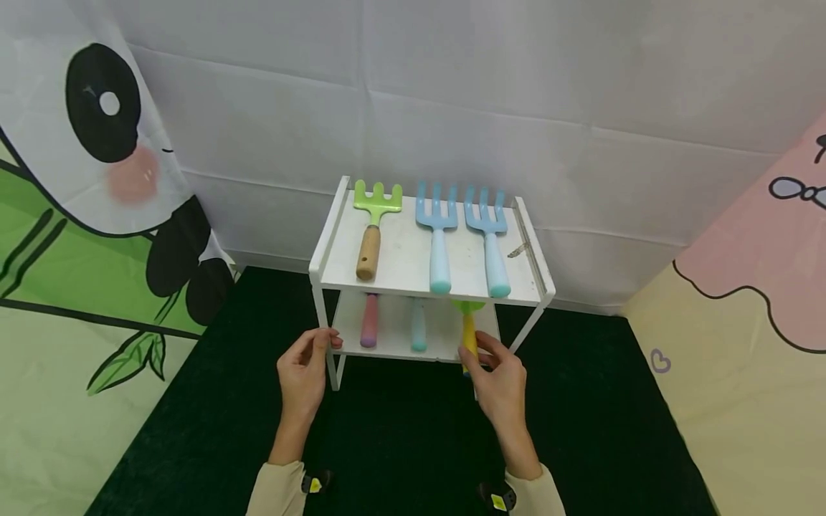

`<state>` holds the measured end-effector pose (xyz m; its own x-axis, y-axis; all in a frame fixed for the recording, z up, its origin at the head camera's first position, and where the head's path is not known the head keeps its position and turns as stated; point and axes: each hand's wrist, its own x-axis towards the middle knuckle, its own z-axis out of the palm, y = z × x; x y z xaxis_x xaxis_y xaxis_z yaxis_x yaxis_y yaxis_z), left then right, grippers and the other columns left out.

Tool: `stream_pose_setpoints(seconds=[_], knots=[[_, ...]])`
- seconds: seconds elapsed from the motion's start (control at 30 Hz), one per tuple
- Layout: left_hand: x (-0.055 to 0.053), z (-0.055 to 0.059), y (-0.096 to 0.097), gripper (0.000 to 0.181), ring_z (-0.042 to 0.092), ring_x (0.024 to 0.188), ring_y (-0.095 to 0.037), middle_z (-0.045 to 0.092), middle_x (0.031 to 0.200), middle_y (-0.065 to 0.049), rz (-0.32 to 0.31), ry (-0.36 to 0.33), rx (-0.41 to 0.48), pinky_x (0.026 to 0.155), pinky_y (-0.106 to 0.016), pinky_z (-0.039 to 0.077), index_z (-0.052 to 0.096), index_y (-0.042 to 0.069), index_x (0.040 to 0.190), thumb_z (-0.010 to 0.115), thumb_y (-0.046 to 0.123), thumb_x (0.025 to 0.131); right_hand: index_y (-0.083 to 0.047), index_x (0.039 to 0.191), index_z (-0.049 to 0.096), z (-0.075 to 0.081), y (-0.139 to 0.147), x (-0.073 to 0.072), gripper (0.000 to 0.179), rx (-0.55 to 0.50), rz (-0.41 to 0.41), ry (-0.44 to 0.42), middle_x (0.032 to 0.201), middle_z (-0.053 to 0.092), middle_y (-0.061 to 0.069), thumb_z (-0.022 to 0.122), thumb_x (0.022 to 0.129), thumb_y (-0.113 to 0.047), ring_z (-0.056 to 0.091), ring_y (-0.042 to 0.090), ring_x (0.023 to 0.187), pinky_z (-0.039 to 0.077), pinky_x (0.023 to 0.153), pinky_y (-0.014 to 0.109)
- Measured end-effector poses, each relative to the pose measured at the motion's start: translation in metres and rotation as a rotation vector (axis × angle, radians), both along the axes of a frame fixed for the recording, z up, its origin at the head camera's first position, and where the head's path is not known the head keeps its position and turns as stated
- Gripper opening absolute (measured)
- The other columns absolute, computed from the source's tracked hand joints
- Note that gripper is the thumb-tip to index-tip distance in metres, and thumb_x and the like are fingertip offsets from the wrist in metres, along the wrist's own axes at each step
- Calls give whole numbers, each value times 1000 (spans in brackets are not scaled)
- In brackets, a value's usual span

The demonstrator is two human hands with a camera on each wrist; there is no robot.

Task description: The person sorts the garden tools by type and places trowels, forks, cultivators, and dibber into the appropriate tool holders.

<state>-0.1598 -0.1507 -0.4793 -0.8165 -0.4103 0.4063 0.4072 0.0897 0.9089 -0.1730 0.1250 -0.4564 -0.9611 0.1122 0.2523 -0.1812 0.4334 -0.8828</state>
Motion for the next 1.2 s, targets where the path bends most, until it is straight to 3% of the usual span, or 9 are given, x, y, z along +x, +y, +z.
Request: stream_pose_setpoints(seconds=[0.23, 0.47, 0.57, 0.83, 1.1, 1.2], knots=[[0, -2, 0, 23, 67, 84, -7, 70, 90, -24, 12, -10, -12, 86, -15, 52, 69, -11, 100, 52, 3, 107, 5, 127, 66, 2, -8, -8, 37, 43, -38, -20, 121, 69, 22, 75, 95, -10, 74, 35, 96, 62, 76, 37], [-12, -26, -7, 22, 67, 84, -7, 71, 89, -20, 23, 8, -15, 85, -15, 52, 70, -9, 100, 52, 1, 106, 8, 125, 67, 8, -15, -16, 36, 84, -49, -26, 118, 71, 24, 75, 94, -9, 75, 36, 94, 62, 75, 44], [-13, -30, -9, 21, 67, 85, -8, 72, 90, -18, 17, 15, -18, 85, -16, 53, 71, -7, 100, 53, 2, 106, 9, 123, 68, 12, -17, -19, 34, 110, -40, -38, 119, 70, 25, 74, 94, -9, 75, 36, 94, 63, 75, 45], [-13, -31, -10, 20, 68, 85, -10, 72, 91, -17, 6, 17, -2, 86, -18, 53, 73, -4, 101, 55, 4, 106, 12, 117, 69, 23, -17, -26, 29, 195, 5, -71, 119, 69, 28, 71, 96, -8, 74, 38, 96, 62, 76, 45], [-14, -31, -8, 21, 67, 84, -8, 72, 90, -16, 20, 9, -18, 85, -16, 52, 71, -9, 100, 53, 1, 106, 12, 118, 68, 24, -16, -29, 30, 240, 11, -48, 118, 70, 28, 70, 97, -10, 72, 39, 98, 61, 80, 49], [-11, -26, -7, 22, 67, 84, -8, 72, 90, -18, 21, 8, -14, 85, -16, 52, 70, -9, 100, 53, 2, 106, 13, 120, 66, 23, -17, -30, 32, 247, 3, -44, 118, 69, 28, 69, 97, -9, 71, 38, 98, 61, 82, 49]])
